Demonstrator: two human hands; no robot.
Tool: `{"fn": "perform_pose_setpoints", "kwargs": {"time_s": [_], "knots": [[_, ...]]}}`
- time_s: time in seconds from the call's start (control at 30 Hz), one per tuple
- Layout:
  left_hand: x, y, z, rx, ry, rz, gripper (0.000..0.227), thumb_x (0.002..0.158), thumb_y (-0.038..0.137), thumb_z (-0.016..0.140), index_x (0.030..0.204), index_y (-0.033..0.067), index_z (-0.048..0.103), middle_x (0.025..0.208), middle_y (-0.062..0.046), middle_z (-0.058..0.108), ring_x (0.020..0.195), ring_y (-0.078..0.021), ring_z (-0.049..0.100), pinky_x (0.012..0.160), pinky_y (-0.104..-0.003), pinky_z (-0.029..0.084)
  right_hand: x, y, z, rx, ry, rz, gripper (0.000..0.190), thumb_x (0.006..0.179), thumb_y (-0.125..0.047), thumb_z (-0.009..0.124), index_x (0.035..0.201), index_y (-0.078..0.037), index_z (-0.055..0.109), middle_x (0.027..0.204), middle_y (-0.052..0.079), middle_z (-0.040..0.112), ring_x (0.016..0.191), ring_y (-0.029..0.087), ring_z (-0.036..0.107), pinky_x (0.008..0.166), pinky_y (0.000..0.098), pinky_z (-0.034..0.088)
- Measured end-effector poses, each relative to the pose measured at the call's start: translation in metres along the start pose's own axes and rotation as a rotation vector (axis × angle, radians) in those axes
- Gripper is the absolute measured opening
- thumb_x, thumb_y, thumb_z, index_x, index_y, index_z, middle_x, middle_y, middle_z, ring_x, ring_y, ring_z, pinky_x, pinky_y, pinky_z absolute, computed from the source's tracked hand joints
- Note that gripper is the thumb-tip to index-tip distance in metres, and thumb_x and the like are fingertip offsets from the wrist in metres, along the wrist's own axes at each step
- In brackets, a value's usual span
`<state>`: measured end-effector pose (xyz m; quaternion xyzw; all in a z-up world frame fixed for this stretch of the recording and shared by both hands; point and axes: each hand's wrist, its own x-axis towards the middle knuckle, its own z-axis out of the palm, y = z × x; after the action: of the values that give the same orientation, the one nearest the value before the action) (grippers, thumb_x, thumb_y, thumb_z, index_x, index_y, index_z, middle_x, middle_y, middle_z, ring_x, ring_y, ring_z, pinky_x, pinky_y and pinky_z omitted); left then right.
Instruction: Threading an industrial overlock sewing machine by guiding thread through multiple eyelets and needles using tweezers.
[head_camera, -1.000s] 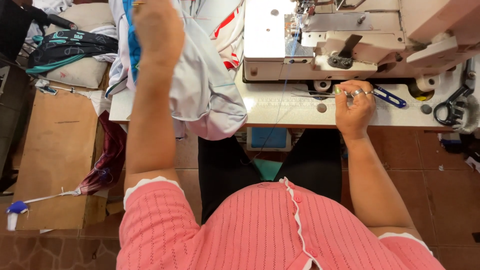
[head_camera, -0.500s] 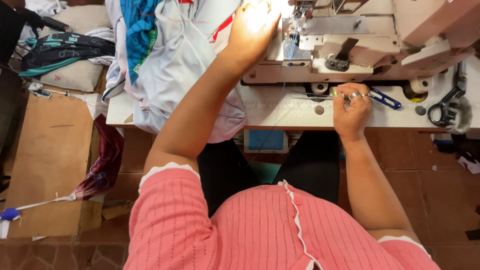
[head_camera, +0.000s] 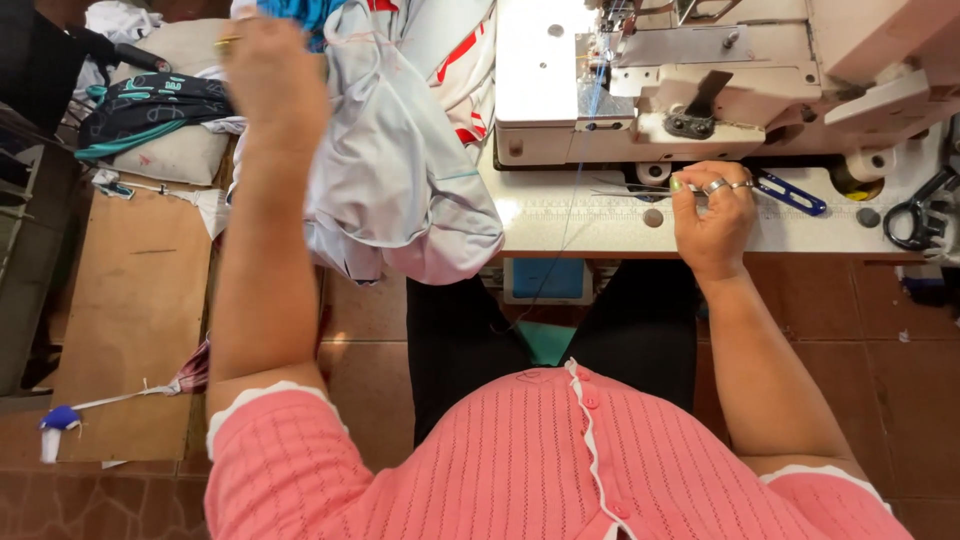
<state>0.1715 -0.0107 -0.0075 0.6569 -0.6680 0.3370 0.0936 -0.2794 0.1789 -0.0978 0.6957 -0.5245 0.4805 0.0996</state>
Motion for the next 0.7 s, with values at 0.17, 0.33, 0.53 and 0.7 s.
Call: {"fn": "perform_pose_setpoints", "kwargs": {"time_s": [0.17,0.33,0.53,0.7], "knots": [[0.009,0.146,-0.072,-1.145,-0.003,0.562,0.014,0.078,0.018,0.063,0.076,0.0074,0.054,0.08,-0.012,0.055,0.077,-0.0277,0.047,0.069,-0.04,0.036,-0.003,0.001,-0.002,-0.034,0.021,0.046,0.004,0.092,-0.002,0.065,0.09,0.0,0.069,0.097,0.014,0.062,0.087,0.026,0.059,0.07,0.0361,0.048],[0.023,0.216,-0.055,-0.936,0.078,0.507,0.022,0.071,0.027,0.075,0.077,0.0137,0.059,0.079,-0.009,0.055,0.078,-0.0308,0.051,0.067,-0.042,0.042,-0.004,0.003,-0.004,-0.033,0.023,0.079,0.005,0.093,-0.003,0.064,0.09,-0.003,0.068,0.097,0.013,0.062,0.085,0.026,0.058,0.066,0.0352,0.047],[0.02,0.145,-0.045,-1.149,0.187,0.433,0.011,0.076,0.011,0.061,0.07,0.0051,0.054,0.073,-0.01,0.054,0.07,-0.0273,0.049,0.063,-0.04,0.038,-0.004,0.005,-0.003,-0.039,0.013,0.109,0.006,0.091,-0.005,0.063,0.09,-0.005,0.069,0.097,0.01,0.064,0.084,0.024,0.059,0.068,0.0346,0.047],[0.006,0.076,-0.037,-1.186,0.172,0.275,0.011,0.088,-0.001,0.059,0.082,0.0045,0.052,0.082,-0.009,0.053,0.073,-0.0235,0.05,0.065,-0.035,0.041,-0.005,0.005,0.002,-0.028,-0.025,0.093,0.007,0.091,-0.004,0.063,0.092,-0.004,0.07,0.099,0.01,0.063,0.088,0.024,0.059,0.07,0.0349,0.048]]}}
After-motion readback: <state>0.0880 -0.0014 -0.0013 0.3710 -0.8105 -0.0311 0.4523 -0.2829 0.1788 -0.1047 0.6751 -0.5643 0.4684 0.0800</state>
